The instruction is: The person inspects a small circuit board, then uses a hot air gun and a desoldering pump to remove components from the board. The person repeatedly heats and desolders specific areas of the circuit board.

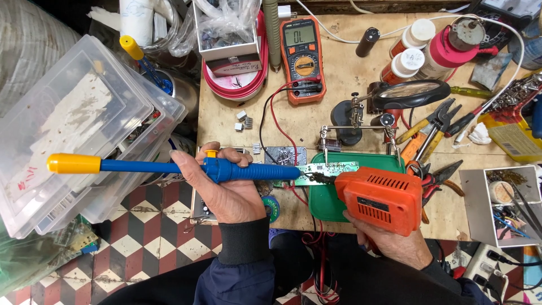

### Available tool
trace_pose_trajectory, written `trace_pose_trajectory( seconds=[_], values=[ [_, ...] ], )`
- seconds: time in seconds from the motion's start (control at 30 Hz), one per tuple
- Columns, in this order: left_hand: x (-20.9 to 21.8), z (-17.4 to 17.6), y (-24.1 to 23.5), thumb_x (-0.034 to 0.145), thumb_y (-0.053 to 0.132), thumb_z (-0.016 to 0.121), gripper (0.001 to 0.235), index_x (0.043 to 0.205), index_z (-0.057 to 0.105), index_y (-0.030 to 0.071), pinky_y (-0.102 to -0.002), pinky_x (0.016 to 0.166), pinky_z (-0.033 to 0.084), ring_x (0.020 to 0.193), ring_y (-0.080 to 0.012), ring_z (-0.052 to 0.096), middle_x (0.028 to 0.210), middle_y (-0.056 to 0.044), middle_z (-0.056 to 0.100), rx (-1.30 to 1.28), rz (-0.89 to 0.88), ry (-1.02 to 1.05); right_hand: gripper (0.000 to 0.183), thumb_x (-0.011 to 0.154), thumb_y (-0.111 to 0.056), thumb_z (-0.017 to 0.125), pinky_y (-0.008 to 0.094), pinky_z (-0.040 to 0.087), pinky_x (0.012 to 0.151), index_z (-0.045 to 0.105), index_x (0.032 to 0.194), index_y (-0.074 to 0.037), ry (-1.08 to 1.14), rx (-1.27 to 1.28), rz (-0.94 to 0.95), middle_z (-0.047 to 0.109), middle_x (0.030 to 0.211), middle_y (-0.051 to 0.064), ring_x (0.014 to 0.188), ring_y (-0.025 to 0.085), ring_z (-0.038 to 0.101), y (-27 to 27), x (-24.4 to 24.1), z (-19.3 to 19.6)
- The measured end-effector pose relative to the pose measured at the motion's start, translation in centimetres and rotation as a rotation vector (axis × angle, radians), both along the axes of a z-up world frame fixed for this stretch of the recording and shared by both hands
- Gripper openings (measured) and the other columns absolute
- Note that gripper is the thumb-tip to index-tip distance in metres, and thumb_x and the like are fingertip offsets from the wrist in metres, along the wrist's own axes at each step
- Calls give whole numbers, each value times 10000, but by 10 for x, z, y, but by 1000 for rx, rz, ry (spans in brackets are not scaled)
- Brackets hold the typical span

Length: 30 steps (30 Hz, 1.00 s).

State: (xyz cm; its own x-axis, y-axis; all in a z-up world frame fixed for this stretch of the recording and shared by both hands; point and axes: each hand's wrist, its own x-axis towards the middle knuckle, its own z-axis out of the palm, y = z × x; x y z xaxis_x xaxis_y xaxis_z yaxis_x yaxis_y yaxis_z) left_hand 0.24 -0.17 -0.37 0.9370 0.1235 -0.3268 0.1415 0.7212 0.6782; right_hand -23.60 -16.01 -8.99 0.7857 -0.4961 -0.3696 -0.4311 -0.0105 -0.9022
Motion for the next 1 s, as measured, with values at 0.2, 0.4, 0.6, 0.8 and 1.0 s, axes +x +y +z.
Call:
trace_pose_trajectory(
  seconds=[0.2,0.4,0.6,0.8,1.0],
  values=[
    [1,3,-7,909,691,642,589,940,654,103,-340,596,507,555,-173,573,624,-66,608,66,-109,14,577,853,-124,842,365,649,293,703,1412,-88,-173,12,-52,717,530,117,310,207,680,7,15,22],
    [4,-14,-21,1053,596,700,510,1071,743,87,-336,715,644,577,-183,693,650,-104,716,142,-140,-135,616,860,-123,835,371,664,312,672,1453,-97,-178,37,-64,730,557,117,333,207,696,9,11,20],
    [5,4,-33,990,457,824,388,817,649,158,-268,581,587,472,-122,600,559,-45,619,240,-98,-59,664,867,-122,826,379,682,335,635,1503,-108,-190,65,-77,746,588,118,362,206,715,10,6,17],
    [5,29,-16,885,541,795,412,849,620,169,-322,580,553,540,-130,576,642,-14,615,162,-97,20,713,874,-121,818,387,700,358,598,1552,-119,-208,89,-92,762,620,118,390,206,735,8,1,24],
    [-3,55,14,911,344,858,333,929,596,139,-318,593,524,573,-140,562,639,-21,574,294,-102,-193,329,924,-225,820,379,700,503,771,647,-55,-102,-14,-77,763,506,107,397,213,714,4,-28,25]
  ],
)
